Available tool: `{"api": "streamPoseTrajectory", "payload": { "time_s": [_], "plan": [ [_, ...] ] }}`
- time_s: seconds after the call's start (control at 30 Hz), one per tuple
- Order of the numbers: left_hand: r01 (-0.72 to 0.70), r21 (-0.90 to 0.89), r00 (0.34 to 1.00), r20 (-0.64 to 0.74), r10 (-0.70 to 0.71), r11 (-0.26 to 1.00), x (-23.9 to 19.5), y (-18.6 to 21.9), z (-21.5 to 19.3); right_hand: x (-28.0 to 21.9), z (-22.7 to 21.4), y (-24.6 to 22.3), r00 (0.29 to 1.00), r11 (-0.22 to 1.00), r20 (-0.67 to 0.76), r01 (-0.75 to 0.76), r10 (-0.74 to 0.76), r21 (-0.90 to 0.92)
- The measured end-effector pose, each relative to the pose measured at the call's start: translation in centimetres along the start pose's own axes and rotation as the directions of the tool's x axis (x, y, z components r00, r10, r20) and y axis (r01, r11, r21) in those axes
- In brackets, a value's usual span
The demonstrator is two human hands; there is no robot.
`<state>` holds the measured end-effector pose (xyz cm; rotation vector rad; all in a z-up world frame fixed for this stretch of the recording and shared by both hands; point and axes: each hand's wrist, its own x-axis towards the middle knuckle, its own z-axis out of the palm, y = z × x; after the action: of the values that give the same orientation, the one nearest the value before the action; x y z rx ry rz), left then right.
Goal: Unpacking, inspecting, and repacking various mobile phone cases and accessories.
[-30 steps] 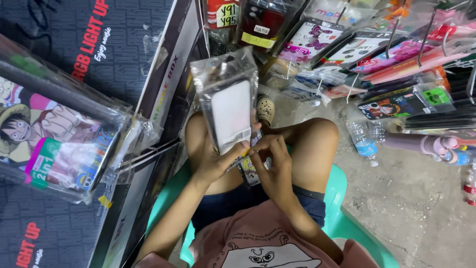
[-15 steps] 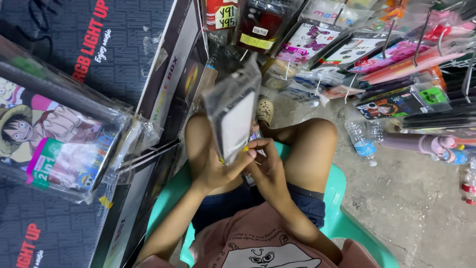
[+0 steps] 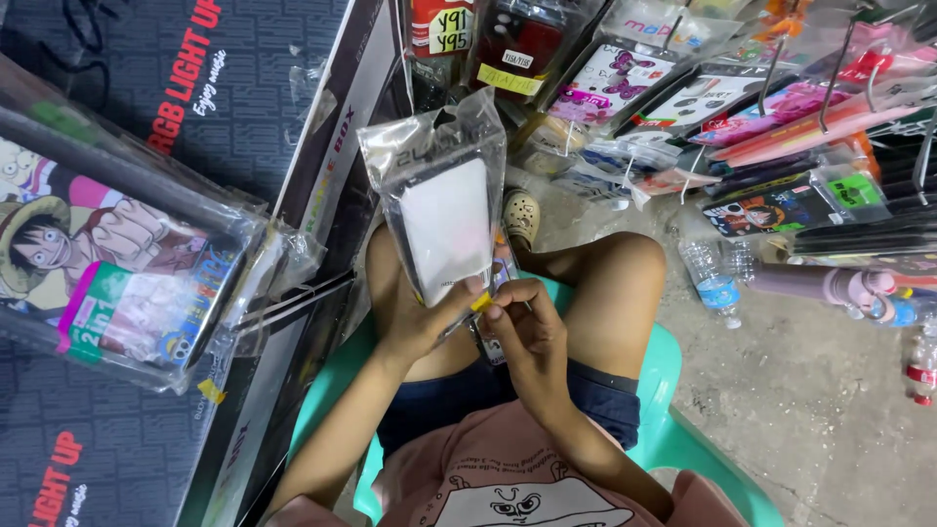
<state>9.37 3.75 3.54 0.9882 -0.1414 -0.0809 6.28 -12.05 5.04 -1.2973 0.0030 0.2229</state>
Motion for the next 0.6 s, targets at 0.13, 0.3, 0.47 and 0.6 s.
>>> {"api": "streamPoseTrajectory", "payload": {
  "time_s": [0.13,0.3,0.47,0.6],
  "plan": [
    [0.117,-0.123,0.992,-0.033,-0.121,0.986,0.0,0.4,-0.1,-0.2,0.1,0.1,0.997,0.997,0.020,0.075,-0.074,-0.023],
    [0.200,-0.285,0.967,-0.095,-0.235,0.937,0.0,-1.9,-2.8,-0.9,-0.1,-0.7,0.984,0.975,0.122,0.147,-0.128,-0.167],
    [0.238,-0.624,0.938,-0.052,-0.343,0.744,0.5,-1.0,-3.1,-1.2,1.0,-1.3,0.916,0.921,0.270,0.350,-0.298,-0.173],
    [0.228,-0.549,0.960,-0.010,-0.280,0.804,0.6,-0.4,-1.9,-2.2,-0.8,1.0,0.894,0.925,0.288,0.375,-0.343,-0.065]
  ]
}}
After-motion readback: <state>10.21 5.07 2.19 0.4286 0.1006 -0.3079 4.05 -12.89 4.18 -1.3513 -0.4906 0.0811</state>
